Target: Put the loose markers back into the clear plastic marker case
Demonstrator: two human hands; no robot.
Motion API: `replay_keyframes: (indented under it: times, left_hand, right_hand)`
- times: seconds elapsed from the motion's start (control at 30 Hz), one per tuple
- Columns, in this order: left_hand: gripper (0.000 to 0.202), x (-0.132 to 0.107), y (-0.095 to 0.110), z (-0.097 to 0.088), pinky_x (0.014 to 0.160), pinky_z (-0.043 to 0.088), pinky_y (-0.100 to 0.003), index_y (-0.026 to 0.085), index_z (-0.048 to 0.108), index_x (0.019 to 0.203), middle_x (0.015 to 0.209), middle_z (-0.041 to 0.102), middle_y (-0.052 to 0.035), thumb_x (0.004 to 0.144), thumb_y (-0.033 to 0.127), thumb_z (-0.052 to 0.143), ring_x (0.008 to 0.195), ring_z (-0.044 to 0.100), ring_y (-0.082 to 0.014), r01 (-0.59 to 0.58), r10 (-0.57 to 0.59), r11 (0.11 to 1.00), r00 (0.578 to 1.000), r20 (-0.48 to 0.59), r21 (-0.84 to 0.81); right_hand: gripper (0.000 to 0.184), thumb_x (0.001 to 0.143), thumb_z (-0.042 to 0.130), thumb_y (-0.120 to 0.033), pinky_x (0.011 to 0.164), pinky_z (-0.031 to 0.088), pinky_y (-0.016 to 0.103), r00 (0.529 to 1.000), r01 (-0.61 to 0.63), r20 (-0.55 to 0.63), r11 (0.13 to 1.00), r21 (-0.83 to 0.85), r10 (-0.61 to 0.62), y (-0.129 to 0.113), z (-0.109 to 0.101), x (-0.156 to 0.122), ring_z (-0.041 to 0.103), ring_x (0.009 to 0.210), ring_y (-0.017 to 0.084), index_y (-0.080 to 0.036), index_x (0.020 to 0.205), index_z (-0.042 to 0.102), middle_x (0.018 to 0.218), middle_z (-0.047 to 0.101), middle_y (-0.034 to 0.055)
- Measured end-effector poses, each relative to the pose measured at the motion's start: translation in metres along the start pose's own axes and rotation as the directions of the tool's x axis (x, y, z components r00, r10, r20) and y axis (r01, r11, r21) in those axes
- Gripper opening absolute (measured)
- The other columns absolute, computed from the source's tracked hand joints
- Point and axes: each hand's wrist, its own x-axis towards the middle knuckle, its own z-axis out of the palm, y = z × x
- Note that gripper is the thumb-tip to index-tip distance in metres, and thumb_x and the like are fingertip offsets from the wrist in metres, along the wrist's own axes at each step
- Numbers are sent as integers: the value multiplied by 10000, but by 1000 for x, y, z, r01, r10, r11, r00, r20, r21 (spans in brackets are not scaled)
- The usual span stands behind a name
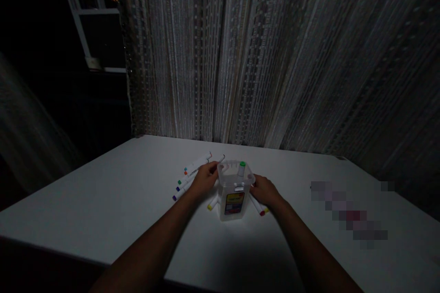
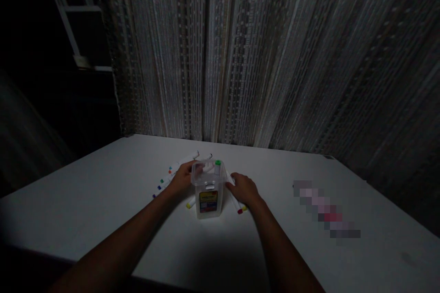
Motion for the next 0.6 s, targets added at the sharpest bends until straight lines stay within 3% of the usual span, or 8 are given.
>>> replay_keyframes:
  times: [0.17,0.37,0.6]
  left_hand:
    - [254,-10,-8,-2,559,392,-227,135,605,727,634,561,-5,737,382,544,631,517,-140,20,-23,999,998,63,44]
    - [275,-11,-18,0,597,437,-264,148,647,804,708,635,-39,711,400,588,683,567,-190,76,-76,994,997,1,80]
    - [329,-11,-20,-3,634,462,-273,150,670,828,777,677,-59,701,444,593,726,599,-211,66,-70,987,997,22,143]
  right_hand:
    - [349,803,486,-368,660,370,249,1000,-12,-12,1000,8,12,1,2,1,589,910,209,-178,1066,614,1039,648,103]
    - [368,783,490,-401,633,362,243,999,4,-36,1000,-1,-4,4,3,-2,593,850,186,-196,1065,610,990,660,73]
    - [368,781,489,-422,668,379,255,999,-1,-47,1000,-6,0,8,6,-3,592,864,185,-223,1071,598,996,657,56]
